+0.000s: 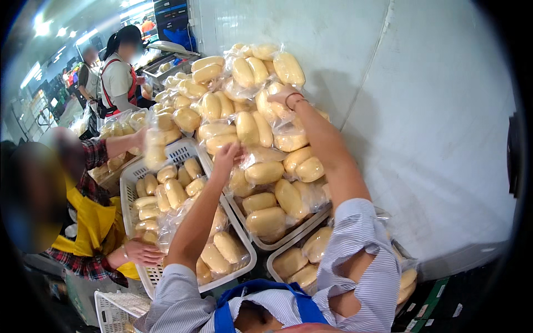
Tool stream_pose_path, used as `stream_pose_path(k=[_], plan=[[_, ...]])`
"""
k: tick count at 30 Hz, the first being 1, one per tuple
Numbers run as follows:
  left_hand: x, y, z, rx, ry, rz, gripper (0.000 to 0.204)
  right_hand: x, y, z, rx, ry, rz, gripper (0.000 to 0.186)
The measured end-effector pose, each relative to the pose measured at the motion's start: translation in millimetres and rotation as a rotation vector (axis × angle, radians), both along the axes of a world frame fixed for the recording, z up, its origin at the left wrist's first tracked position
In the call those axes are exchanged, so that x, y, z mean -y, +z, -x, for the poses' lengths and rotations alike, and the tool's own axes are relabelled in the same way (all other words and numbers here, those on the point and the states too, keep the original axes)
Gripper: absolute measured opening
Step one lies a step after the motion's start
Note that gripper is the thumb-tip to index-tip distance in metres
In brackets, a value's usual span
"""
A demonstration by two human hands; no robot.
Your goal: The person packs pre-packaged dough buns from a large supply into white plastic baskets. They handle the items by hand, arranging them neatly within the baskets and occasionally moving the baskets to different locations in the workspace.
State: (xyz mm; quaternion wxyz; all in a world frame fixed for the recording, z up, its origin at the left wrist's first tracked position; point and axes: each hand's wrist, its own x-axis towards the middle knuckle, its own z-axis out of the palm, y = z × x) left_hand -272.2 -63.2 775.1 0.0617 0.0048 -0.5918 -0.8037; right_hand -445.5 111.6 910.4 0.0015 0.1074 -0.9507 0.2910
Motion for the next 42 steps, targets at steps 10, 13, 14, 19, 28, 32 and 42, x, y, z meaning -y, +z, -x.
stream_pose_path(k=[10,13,14,19,28,32,42], plan=[[-42.7,33.2,65.0,0.047,-0.377,-0.777,0.052,-38.7,-3.3,-29.1,0.137,0.552,0.213,0.071],[-40.8,25.5,40.1,0.066,-0.316,-0.773,0.052,-29.7,7.8,10.8,-0.563,0.052,-0.089,0.09],[-40.0,22.6,29.9,0.011,-0.325,-0.764,0.052,-24.1,6.3,26.3,-0.658,-0.182,-0.155,0.095],[-26.9,1.0,-25.4,-0.037,-0.356,-0.794,0.053,4.5,-32.4,82.9,-0.55,-0.298,-0.13,0.109],[13.7,-26.2,-143.7,-0.052,-0.121,-0.867,0.063,-69.8,-26.6,61.3,-0.358,0.118,0.605,0.056],[18.1,-32.0,-189.1,-0.076,-0.08,-0.918,0.061,-111.6,-19.8,-27.3,0.136,0.346,0.9,0.047],[19.6,-70.1,-373.4,-0.079,0.328,-0.874,0.057,-107.1,-92.5,-190.8,0.651,0.367,1.114,0.043]])
